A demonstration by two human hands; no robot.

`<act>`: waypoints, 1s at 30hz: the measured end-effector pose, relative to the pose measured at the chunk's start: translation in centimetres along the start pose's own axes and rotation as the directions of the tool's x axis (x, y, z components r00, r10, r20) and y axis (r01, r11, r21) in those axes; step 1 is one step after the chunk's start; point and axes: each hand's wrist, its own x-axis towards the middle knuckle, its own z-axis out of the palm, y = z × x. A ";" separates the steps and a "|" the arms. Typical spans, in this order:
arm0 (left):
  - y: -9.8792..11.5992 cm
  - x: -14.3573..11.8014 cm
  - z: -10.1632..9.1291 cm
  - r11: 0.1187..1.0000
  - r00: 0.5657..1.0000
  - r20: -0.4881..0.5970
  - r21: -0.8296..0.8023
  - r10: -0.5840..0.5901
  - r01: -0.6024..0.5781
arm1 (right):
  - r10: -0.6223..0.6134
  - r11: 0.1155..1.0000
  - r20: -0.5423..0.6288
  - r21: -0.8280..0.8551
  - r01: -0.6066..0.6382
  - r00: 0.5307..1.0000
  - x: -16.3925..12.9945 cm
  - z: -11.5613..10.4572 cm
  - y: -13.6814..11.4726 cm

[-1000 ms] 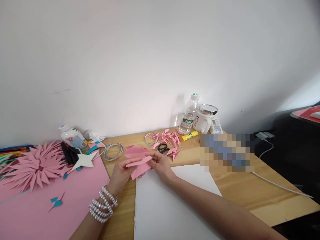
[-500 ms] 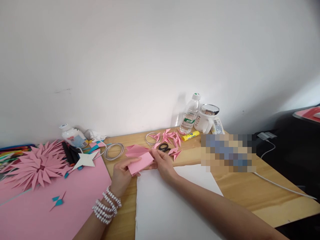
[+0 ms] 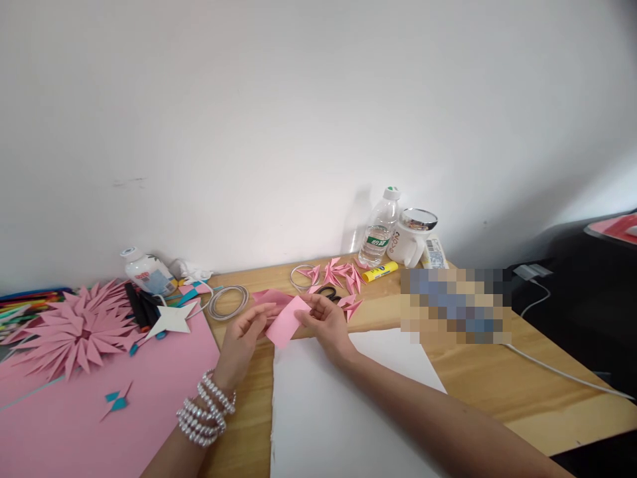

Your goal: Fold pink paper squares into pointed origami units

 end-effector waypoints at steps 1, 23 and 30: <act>0.1 0.0 0.1 0.999 1.000 -0.003 0.033 -0.013 0.013 | -0.009 1.000 0.023 -0.019 0.009 1.000 -0.2 0.1 0.0; -0.1 -0.4 0.7 0.990 0.986 0.119 -0.063 -0.116 0.124 | -0.017 0.999 0.128 -0.038 0.022 0.992 -1.4 0.9 -1.1; -0.6 -0.3 0.5 0.989 0.988 0.097 -0.075 -0.124 0.131 | -0.013 1.000 0.125 -0.007 0.014 0.992 -1.5 1.1 -1.2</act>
